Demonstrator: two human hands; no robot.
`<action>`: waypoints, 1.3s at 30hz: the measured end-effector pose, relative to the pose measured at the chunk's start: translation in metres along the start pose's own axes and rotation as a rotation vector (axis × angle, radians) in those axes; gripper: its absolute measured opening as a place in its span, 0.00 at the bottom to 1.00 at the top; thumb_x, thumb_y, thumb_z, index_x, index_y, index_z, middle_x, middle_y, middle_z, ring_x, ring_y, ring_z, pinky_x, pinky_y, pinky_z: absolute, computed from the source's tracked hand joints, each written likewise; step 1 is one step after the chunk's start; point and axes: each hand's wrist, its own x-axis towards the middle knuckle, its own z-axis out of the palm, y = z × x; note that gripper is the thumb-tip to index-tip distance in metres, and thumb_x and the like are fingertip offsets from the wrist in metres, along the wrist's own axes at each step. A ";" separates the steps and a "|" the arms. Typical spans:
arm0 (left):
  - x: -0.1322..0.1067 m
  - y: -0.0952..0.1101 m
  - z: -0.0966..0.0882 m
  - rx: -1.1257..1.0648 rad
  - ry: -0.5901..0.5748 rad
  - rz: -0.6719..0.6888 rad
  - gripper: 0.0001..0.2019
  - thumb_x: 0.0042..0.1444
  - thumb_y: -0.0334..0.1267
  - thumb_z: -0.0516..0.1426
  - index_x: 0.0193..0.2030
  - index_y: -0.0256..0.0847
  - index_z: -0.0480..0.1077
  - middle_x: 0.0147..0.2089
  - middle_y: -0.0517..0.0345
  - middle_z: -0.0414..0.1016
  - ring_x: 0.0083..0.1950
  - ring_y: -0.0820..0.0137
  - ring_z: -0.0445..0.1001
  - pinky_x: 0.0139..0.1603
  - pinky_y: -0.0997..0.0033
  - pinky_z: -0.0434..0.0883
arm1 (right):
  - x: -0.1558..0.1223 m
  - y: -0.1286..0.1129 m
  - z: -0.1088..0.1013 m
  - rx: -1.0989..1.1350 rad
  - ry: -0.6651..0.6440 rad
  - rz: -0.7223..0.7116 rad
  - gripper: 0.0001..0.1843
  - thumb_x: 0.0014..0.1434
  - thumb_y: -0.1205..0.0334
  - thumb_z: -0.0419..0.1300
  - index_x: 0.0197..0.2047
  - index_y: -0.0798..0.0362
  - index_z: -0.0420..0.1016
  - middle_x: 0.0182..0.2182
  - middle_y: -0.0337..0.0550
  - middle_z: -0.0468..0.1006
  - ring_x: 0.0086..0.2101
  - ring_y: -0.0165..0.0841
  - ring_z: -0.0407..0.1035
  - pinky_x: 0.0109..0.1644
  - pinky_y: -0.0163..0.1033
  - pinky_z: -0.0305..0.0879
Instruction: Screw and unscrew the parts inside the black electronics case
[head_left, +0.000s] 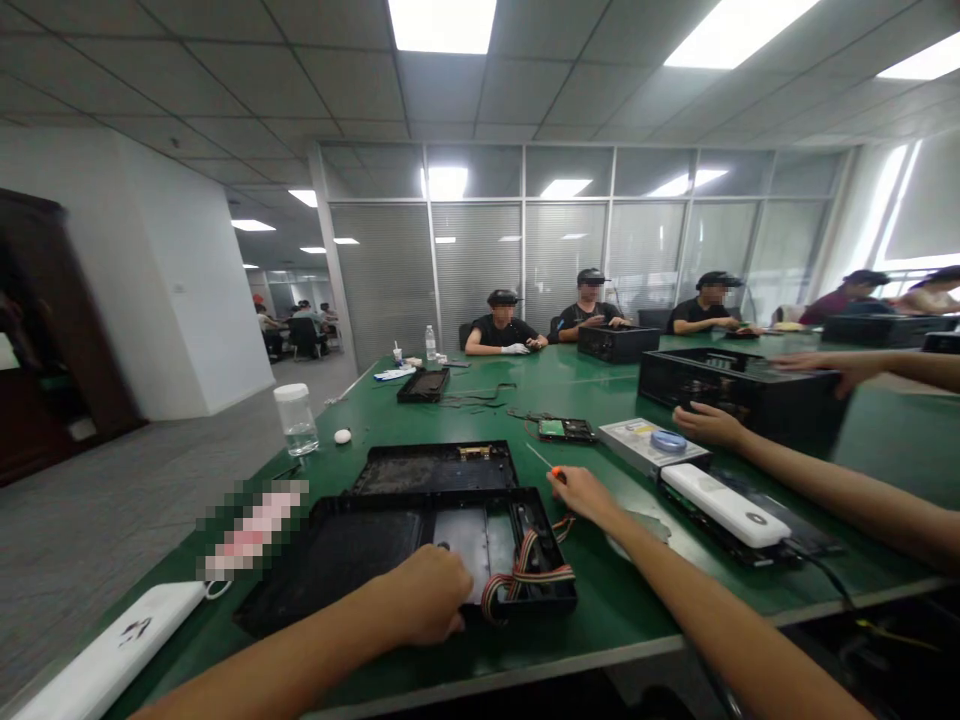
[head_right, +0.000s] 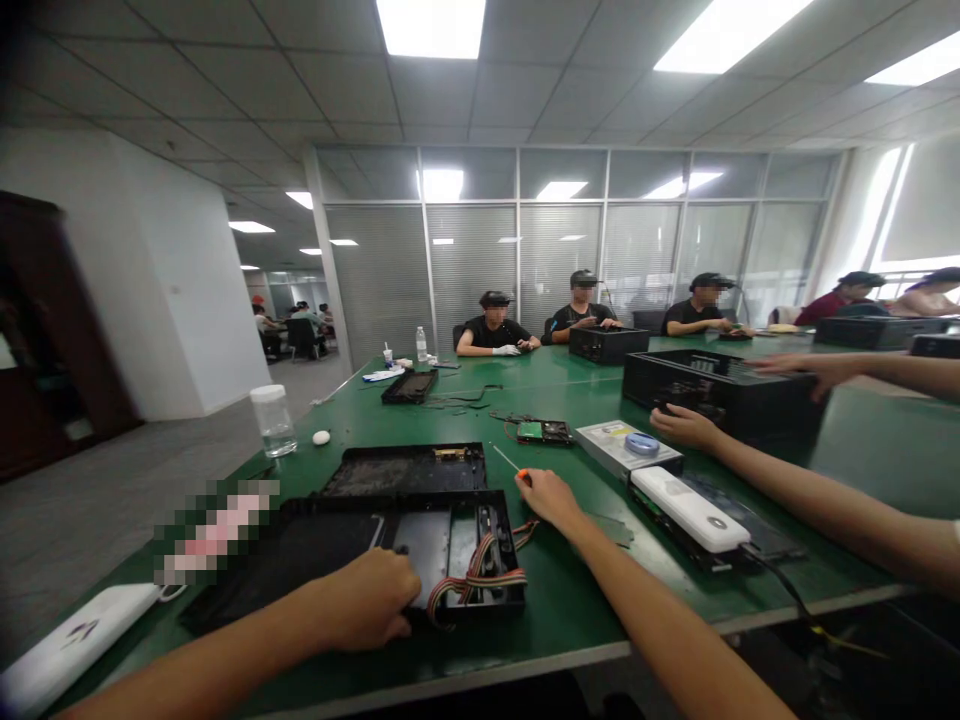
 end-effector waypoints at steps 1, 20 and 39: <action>0.007 -0.010 -0.004 -0.040 -0.058 -0.011 0.17 0.44 0.49 0.59 0.32 0.35 0.72 0.30 0.46 0.73 0.31 0.59 0.72 0.29 0.67 0.67 | -0.002 -0.007 0.003 -0.042 0.003 -0.025 0.17 0.59 0.55 0.46 0.36 0.52 0.73 0.34 0.46 0.76 0.36 0.34 0.70 0.36 0.33 0.58; 0.089 -0.118 0.041 -0.139 0.573 0.234 0.09 0.57 0.35 0.50 0.32 0.38 0.71 0.43 0.52 0.67 0.46 0.69 0.64 0.48 0.73 0.60 | 0.007 -0.010 0.007 0.144 0.001 -0.083 0.21 0.58 0.51 0.47 0.28 0.55 0.74 0.25 0.46 0.76 0.27 0.32 0.69 0.27 0.31 0.54; 0.145 -0.068 0.029 -0.291 0.489 0.243 0.09 0.53 0.29 0.51 0.36 0.38 0.73 0.37 0.57 0.75 0.40 0.73 0.71 0.45 0.79 0.63 | 0.036 0.010 -0.002 0.308 -0.058 -0.235 0.24 0.54 0.44 0.48 0.28 0.56 0.70 0.20 0.41 0.70 0.22 0.29 0.63 0.26 0.32 0.55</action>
